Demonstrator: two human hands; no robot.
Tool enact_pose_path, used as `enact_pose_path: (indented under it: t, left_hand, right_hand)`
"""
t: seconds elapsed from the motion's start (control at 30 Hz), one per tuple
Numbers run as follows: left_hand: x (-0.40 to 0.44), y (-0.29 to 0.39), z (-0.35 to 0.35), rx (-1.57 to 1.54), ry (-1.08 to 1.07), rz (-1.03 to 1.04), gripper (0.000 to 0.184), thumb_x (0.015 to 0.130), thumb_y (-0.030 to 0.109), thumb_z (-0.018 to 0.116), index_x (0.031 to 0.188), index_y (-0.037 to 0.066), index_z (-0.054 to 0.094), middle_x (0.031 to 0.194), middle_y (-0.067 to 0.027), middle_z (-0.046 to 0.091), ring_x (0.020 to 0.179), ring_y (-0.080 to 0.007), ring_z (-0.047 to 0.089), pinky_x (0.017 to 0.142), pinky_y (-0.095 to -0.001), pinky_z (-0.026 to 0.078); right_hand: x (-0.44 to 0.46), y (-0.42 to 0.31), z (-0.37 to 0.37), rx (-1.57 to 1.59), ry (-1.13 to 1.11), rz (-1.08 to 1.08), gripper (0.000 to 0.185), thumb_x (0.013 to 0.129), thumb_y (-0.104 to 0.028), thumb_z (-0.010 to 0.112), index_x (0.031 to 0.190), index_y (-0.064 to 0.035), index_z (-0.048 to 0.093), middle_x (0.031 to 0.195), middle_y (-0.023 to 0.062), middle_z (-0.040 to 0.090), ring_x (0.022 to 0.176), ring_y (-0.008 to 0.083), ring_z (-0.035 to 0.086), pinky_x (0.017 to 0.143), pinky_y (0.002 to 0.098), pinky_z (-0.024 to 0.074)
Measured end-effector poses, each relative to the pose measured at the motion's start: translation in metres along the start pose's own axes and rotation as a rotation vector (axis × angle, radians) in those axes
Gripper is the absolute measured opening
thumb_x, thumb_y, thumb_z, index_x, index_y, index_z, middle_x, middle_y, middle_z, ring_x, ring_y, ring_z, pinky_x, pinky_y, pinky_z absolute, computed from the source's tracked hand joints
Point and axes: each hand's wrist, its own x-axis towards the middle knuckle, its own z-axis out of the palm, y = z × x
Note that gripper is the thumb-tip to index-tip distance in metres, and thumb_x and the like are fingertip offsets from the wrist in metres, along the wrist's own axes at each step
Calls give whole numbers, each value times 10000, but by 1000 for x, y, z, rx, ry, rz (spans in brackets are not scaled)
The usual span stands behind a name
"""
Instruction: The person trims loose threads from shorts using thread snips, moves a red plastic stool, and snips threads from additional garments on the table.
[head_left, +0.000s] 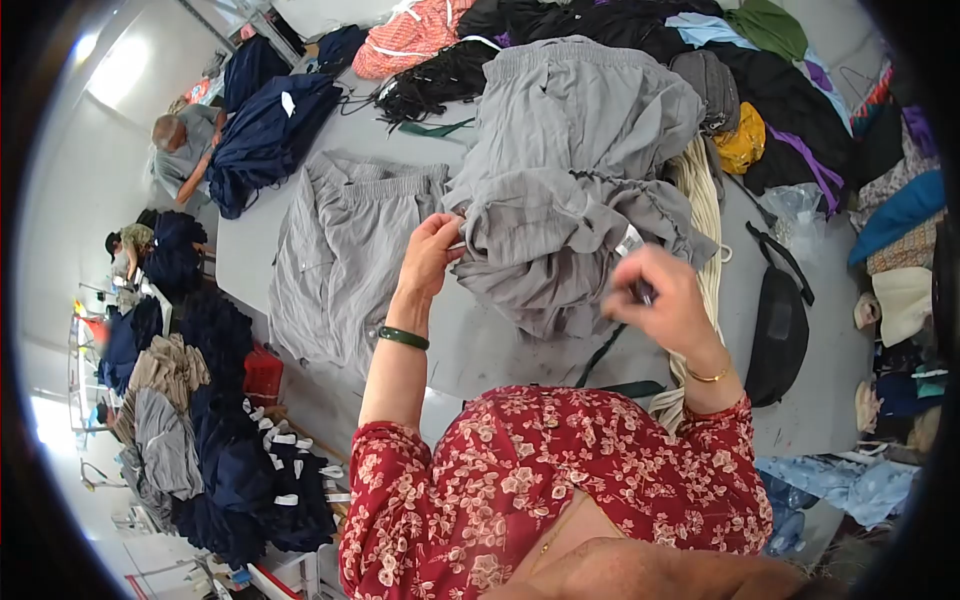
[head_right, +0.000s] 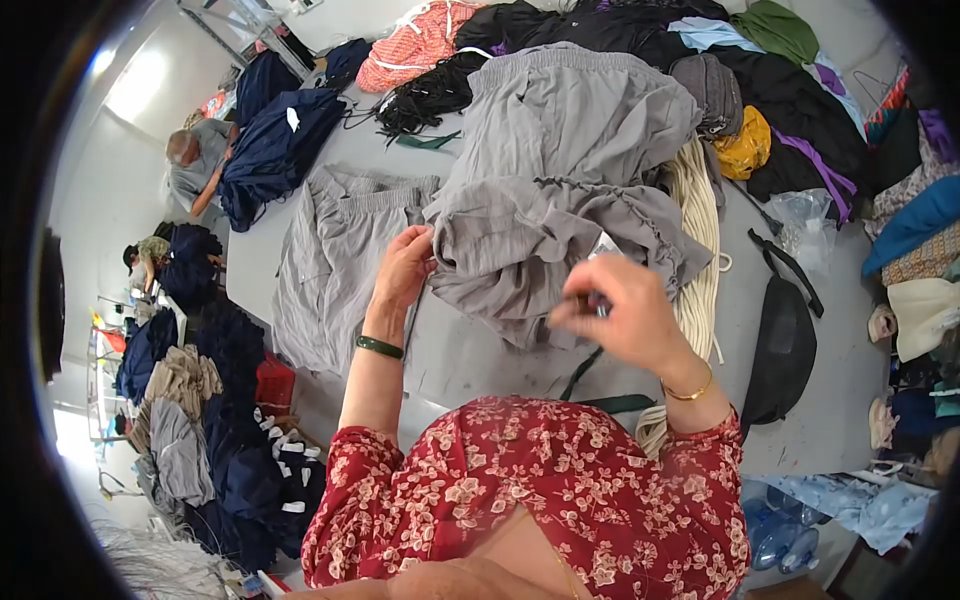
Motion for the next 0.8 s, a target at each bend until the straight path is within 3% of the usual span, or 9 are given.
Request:
enact_pose_path:
  t: [0.1,0.17,0.27,0.43,0.47,0.57,0.6,0.7,0.8]
  left_hand:
    - [2,1,6,194,-41,-65,267,859,314,628,954,68,596,898,16,602,862,-83,539,725,-295,438]
    - [2,-8,2,348,-20,-79,316,836,341,641,999,72,612,896,21,600,864,-76,518,729,-295,416]
    - [-8,-13,2,313,-259,-61,366,837,304,644,1107,59,607,985,6,609,889,-101,531,753,-257,417]
    - [-36,-34,30,-480,-450,-11,379,904,307,594,1194,68,545,1136,-37,612,1054,-162,571,941,-301,432]
    - [-29,-43,33,-744,-705,-102,292,928,324,553,1116,102,561,1072,-19,609,1025,-142,563,910,-322,446]
    - [-43,-52,51,-831,-764,-27,321,934,356,533,1119,95,554,1100,-29,597,1023,-152,569,906,-329,452]
    - [-61,-46,60,-682,-589,-49,361,890,370,600,1117,93,551,1074,-16,585,957,-159,575,856,-315,458]
    - [-80,-60,48,-13,-654,-55,358,846,247,659,1113,49,525,1121,-69,565,990,-170,563,867,-310,449]
    - [-110,-50,42,397,-737,49,378,789,152,695,1109,49,524,1087,-89,562,962,-189,552,848,-313,448]
  right_hand:
    - [2,29,-5,-274,419,134,162,831,-146,669,896,-21,588,809,65,616,656,176,590,628,297,473]
    - [5,68,-26,-404,550,230,187,857,-184,641,922,-15,594,835,77,628,694,188,590,661,302,471]
    - [-5,117,-49,-163,390,470,216,854,-171,640,991,-9,596,867,46,624,744,149,576,695,269,455]
    - [-30,147,-31,247,173,702,299,848,-149,637,1106,0,599,919,-6,616,827,86,551,752,213,429]
    - [-31,151,-18,252,212,665,322,839,-144,645,1122,-1,589,928,-2,616,827,90,554,751,216,432]
    - [-34,160,-5,276,249,652,405,790,-117,672,1166,-10,565,965,15,610,854,103,557,763,228,440]
    - [-32,162,-2,292,256,656,437,771,-107,682,1180,-14,558,980,22,607,868,107,557,769,233,443]
    - [-41,161,0,79,47,628,491,708,-75,703,1174,-30,555,1035,42,596,907,124,560,794,255,450]
    - [-57,162,-6,-144,225,577,479,706,-52,691,1162,-13,552,1036,87,614,948,189,568,851,283,441]
